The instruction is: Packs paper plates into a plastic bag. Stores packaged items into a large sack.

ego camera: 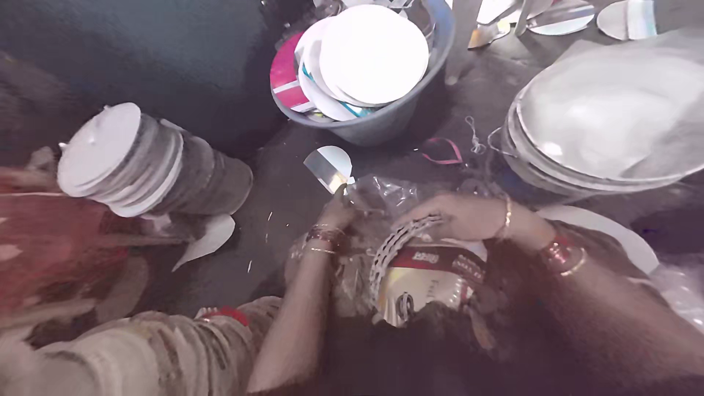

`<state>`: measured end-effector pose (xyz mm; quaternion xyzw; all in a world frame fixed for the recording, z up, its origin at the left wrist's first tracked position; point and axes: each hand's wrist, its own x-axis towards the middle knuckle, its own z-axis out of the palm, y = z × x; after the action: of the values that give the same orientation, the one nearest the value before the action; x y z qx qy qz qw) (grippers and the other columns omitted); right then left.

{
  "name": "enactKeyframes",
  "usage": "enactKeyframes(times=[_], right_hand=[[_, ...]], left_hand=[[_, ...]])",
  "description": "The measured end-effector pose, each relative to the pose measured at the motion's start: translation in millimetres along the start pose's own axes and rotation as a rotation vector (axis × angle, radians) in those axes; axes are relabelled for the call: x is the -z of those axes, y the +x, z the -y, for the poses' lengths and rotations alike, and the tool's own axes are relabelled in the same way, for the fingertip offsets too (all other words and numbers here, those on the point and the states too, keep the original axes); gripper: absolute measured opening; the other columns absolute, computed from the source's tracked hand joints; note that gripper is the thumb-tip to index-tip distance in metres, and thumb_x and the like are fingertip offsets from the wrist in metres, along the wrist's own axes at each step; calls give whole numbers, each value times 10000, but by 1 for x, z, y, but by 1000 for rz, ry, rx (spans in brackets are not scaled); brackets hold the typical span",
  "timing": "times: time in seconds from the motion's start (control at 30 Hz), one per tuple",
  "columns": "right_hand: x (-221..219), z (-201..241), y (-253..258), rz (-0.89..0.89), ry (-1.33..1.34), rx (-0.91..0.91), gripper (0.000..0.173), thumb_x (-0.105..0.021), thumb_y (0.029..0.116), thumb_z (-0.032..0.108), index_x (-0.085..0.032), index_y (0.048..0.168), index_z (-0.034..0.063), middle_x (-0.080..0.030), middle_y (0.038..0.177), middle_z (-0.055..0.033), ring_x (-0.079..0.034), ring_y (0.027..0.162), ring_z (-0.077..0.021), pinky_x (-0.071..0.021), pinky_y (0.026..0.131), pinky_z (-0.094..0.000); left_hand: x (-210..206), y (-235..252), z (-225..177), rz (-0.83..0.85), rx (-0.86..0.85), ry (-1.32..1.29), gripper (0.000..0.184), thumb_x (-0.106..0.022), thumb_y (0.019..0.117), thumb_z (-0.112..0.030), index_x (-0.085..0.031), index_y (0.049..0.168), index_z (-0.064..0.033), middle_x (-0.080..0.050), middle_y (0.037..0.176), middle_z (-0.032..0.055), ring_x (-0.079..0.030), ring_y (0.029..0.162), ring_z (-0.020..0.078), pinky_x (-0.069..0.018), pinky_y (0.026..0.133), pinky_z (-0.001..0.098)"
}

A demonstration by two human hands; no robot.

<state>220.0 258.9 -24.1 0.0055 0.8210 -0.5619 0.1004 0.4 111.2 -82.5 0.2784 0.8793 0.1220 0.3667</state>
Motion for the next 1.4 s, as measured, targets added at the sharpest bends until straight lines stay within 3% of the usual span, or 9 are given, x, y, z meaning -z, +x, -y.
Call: enactKeyframes(times=[0.2, 0.37, 0.47, 0.6, 0.77, 0.97, 1.1, 1.27, 1.4], right_hand=[[11, -7, -9, -158, 113, 11, 485, -659, 892, 45, -626, 1375, 78, -630, 1336, -83, -599, 1196, -146, -498, 1013, -323], [12, -9, -1, -207, 485, -153, 1167, -720, 755, 65, 15, 1640, 262, -674, 933, 2, -667, 773, -19, -570, 708, -193], [1, -11, 9, -217, 570, -275, 1008, -665, 809, -60, -146, 1637, 190, -613, 1250, -107, -641, 952, -63, -543, 813, -225], [1, -23, 14, -383, 604, -396, 518, -612, 901, -102, -577, 1377, 99, -644, 1183, -74, -641, 911, -84, -540, 769, -236], [2, -21, 15, -339, 540, -454, 835, -629, 907, -74, -303, 1603, 250, -434, 1557, -100, -589, 1177, -167, -508, 917, -347], [-1, -18, 15, -477, 639, -545, 344, -570, 984, -29, -593, 1317, 54, -659, 998, -57, -630, 777, -68, -534, 694, -222], [8, -27, 16, -751, 704, -637, 365, -580, 1009, 52, -574, 1366, 127, -658, 1035, -91, -624, 780, -131, -520, 664, -289], [-2, -36, 16, -928, 760, -583, 471, -560, 1028, 73, -473, 1478, 180, -630, 1182, -122, -632, 907, -172, -538, 755, -345], [-27, -26, 35, -995, 1019, -534, 566, -498, 1040, 57, -321, 1552, 225, -600, 1186, -135, -637, 936, -218, -552, 743, -396]], left_hand=[[18, -18, -7, -354, -28, -221, 247, -683, 981, -166, -700, 1130, 30, -695, 1036, 212, -660, 983, 309, -500, 935, 510], [6, -44, -21, -904, -614, -12, 232, -683, 927, -187, -785, 1065, -31, -757, 884, 166, -725, 757, 309, -569, 701, 517], [-8, -43, -23, -906, -885, -232, 190, -728, 904, -202, -801, 955, -34, -730, 759, 38, -576, 606, -6, -482, 600, 171], [-7, -46, -9, -701, -1020, -532, 132, -756, 861, -90, -780, 916, 29, -749, 817, 17, -657, 750, -49, -550, 741, 138], [0, -52, 10, -411, -1152, -616, 192, -703, 957, -209, -788, 922, -42, -712, 813, -83, -604, 774, -83, -512, 744, 128], [1, -67, 8, -659, -1194, -217, 165, -703, 920, -147, -800, 921, -15, -708, 729, 83, -622, 671, 53, -506, 672, 183], [-31, -71, -3, -972, -1041, 141, 212, -625, 914, -128, -815, 965, -49, -735, 744, 129, -711, 640, 244, -572, 583, 376], [-94, -79, -29, -897, -1178, 167, 203, -622, 881, -68, -803, 967, -36, -665, 629, 82, -646, 536, 221, -524, 507, 350], [-95, -60, -38, -765, -1078, -136, 208, -628, 899, -75, -818, 979, -57, -766, 826, 117, -743, 751, 226, -605, 716, 374]])
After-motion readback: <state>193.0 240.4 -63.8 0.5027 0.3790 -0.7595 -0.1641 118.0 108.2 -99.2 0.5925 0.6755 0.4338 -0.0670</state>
